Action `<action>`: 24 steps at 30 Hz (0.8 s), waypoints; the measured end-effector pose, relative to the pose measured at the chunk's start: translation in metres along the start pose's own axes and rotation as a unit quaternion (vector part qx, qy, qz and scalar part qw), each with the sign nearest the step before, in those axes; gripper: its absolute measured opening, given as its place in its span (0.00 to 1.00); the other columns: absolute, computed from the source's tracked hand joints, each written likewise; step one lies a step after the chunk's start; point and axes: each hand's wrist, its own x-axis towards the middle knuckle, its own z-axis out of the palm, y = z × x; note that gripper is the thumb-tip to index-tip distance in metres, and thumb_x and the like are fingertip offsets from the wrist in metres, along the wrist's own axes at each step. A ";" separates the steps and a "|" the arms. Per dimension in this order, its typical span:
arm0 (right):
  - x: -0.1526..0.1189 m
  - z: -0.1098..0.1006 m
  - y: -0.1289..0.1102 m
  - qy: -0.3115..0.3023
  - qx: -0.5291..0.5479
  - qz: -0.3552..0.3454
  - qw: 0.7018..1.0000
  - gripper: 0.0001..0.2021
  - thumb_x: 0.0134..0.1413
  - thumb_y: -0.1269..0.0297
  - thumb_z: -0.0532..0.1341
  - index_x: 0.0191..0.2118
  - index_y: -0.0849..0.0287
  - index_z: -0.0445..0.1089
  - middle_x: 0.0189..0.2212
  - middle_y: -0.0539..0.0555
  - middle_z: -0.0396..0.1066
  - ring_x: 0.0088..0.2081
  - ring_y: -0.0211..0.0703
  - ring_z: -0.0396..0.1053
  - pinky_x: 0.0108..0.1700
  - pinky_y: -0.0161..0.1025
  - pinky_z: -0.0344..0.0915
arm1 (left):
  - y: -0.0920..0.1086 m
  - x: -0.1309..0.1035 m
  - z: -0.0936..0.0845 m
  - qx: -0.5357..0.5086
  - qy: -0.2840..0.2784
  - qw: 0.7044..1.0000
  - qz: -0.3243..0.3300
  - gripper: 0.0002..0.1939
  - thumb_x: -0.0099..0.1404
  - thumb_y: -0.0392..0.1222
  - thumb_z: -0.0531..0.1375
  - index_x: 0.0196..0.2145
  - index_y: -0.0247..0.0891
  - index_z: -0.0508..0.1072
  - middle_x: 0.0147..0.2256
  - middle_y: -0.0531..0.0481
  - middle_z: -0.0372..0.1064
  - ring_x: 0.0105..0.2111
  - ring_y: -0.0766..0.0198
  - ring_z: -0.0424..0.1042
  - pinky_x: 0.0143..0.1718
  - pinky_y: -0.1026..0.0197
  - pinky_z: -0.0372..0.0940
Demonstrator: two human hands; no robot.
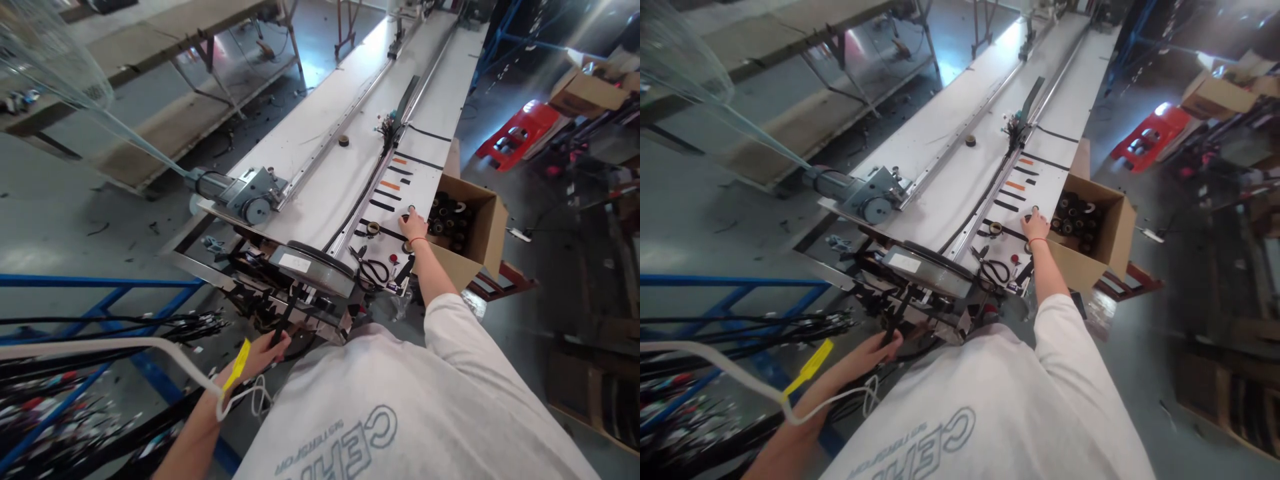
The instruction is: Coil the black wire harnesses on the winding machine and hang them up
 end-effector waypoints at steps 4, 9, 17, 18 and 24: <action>0.000 0.000 -0.001 -0.003 -0.006 0.001 1.000 0.31 0.63 0.55 0.51 0.67 0.65 0.51 0.59 0.67 0.61 0.59 0.61 0.57 0.56 0.55 0.56 | -0.018 -0.002 0.017 -0.061 0.104 0.993 0.021 0.30 0.47 0.72 0.60 0.18 0.41 0.62 0.14 0.56 0.55 0.17 0.67 0.55 0.22 0.62 0.54; -0.001 0.000 -0.002 -0.004 -0.010 0.008 1.000 0.31 0.63 0.55 0.51 0.67 0.65 0.51 0.57 0.68 0.64 0.57 0.60 0.59 0.55 0.55 0.56 | -0.029 0.016 0.035 -0.143 0.106 0.980 0.093 0.28 0.53 0.70 0.59 0.34 0.41 0.72 0.24 0.53 0.65 0.28 0.62 0.65 0.34 0.59 0.63; -0.022 -0.032 -0.028 0.035 0.018 -0.056 0.998 0.29 0.61 0.53 0.53 0.62 0.68 0.57 0.53 0.69 0.67 0.59 0.65 0.55 0.57 0.59 0.52 | -0.023 0.047 0.041 -0.212 0.166 0.959 0.085 0.33 0.52 0.74 0.57 0.33 0.39 0.69 0.23 0.54 0.61 0.24 0.63 0.62 0.27 0.59 0.62; -0.046 -0.038 -0.039 0.050 0.052 -0.099 0.992 0.29 0.62 0.52 0.52 0.62 0.67 0.57 0.50 0.68 0.68 0.57 0.64 0.58 0.56 0.58 0.54 | -0.021 0.050 0.038 -0.219 0.176 0.956 0.086 0.33 0.52 0.75 0.56 0.31 0.39 0.68 0.21 0.56 0.58 0.22 0.65 0.59 0.24 0.61 0.60; -0.252 -0.022 -0.120 -0.179 0.251 -0.455 0.836 0.18 0.67 0.55 0.47 0.55 0.55 0.62 0.43 0.57 0.72 0.43 0.48 0.71 0.48 0.43 0.68 | -0.012 0.055 0.007 -0.269 0.200 0.932 0.140 0.33 0.52 0.74 0.59 0.30 0.37 0.66 0.19 0.62 0.46 0.17 0.74 0.47 0.19 0.68 0.45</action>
